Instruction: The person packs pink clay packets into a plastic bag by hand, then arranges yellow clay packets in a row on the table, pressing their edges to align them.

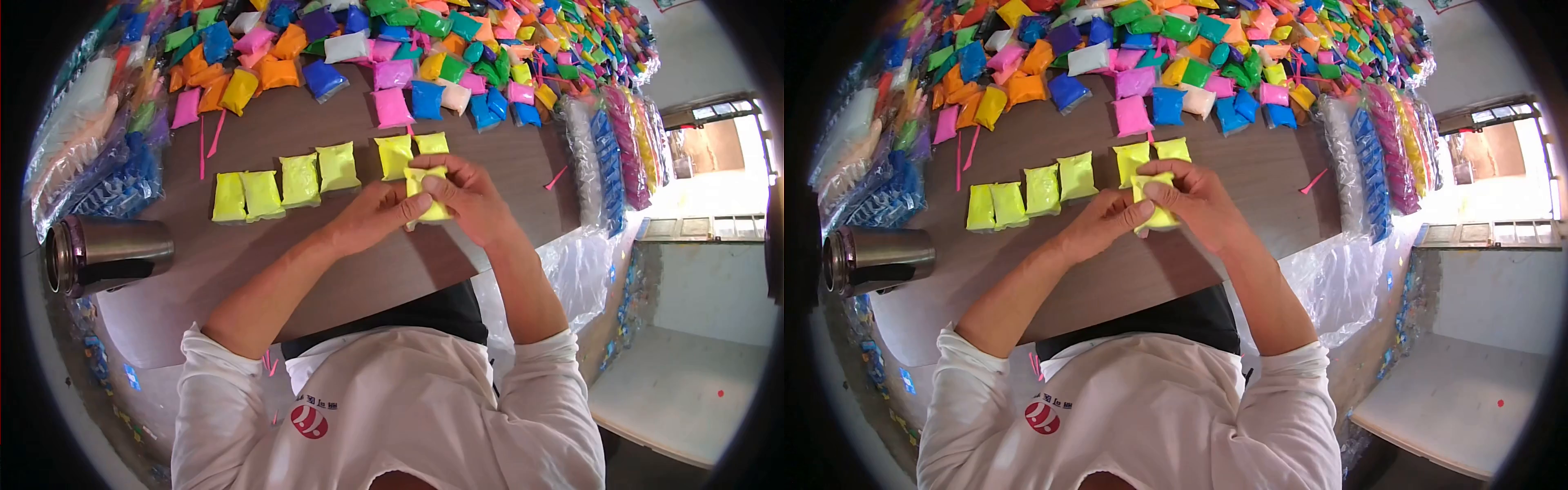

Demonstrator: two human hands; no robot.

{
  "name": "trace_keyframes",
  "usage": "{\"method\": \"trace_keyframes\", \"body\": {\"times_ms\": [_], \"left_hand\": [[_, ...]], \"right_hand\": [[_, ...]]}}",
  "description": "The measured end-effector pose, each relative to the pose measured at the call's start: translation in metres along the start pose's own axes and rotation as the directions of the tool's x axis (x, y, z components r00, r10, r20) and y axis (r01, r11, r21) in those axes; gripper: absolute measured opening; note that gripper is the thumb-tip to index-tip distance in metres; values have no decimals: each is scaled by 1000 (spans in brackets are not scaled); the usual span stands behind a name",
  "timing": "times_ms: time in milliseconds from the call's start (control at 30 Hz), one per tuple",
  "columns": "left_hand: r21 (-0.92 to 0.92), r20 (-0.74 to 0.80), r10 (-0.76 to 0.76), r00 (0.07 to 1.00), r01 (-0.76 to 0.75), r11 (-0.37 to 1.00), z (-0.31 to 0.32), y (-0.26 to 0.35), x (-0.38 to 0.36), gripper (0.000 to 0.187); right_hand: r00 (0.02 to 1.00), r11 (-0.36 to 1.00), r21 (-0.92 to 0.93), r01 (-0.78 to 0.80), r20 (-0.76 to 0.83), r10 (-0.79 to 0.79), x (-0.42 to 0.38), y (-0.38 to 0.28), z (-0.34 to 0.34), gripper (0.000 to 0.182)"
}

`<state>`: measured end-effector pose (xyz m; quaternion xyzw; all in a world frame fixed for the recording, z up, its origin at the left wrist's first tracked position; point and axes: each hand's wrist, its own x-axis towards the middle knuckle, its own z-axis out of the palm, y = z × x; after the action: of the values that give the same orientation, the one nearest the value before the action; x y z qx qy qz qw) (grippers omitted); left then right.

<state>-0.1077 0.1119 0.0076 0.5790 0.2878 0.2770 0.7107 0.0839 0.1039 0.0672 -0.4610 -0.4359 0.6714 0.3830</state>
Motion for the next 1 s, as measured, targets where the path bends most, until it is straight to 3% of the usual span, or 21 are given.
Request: {"method": "trace_keyframes", "body": {"times_ms": [33, 133, 233, 333, 433, 533, 633, 733, 833, 933, 1000], "left_hand": [[-79, -8, 49, 999, -49, 996, -1, -5, 2, 52], [-290, -38, -19, 999, 7, 957, -5, -1, 2, 53], [-282, -54, -28, 998, 12, 959, -8, -4, 3, 54], [-186, -30, 3, 1000, -8, 983, -4, -3, 2, 57], [-11, -26, 14, 1000, -15, 1000, 7, 0, -3, 61], [10, 15, 9, 1000, -9, 1000, 4, 1, -3, 68], [-136, 31, 54, 998, -50, 989, -3, -4, -1, 72], [-225, -36, 33, 999, -41, 973, 3, -5, 1, 72], [-275, -28, 18, 999, -25, 961, 0, -6, 1, 69], [-156, 42, 52, 998, -45, 987, -5, -6, 1, 63], [-65, 34, 19, 999, -17, 998, -7, 3, -2, 58]], "right_hand": [[999, 996, 92, 19, -42, -15, 2, -3, 8, 31], [995, 961, 256, 100, -36, -94, -1, -6, 10, 32], [992, 993, -45, 108, -67, -111, -15, 10, 8, 34], [974, 984, -18, 175, -140, -176, -19, 14, 17, 33], [942, 955, -172, 240, -195, -272, -17, 16, 5, 26], [743, 616, -702, 357, -187, -643, -23, 11, -3, 17], [579, 299, -830, 471, 35, -814, -30, 5, 1, 19], [541, 206, -865, 458, 88, -836, -33, 34, 8, 24], [469, -12, -906, 423, 230, -853, -33, 44, 14, 29], [492, 171, -874, 456, 88, -866, -37, 56, 20, 28], [570, 639, -522, 565, -313, -760, -40, 56, 34, 27]]}}
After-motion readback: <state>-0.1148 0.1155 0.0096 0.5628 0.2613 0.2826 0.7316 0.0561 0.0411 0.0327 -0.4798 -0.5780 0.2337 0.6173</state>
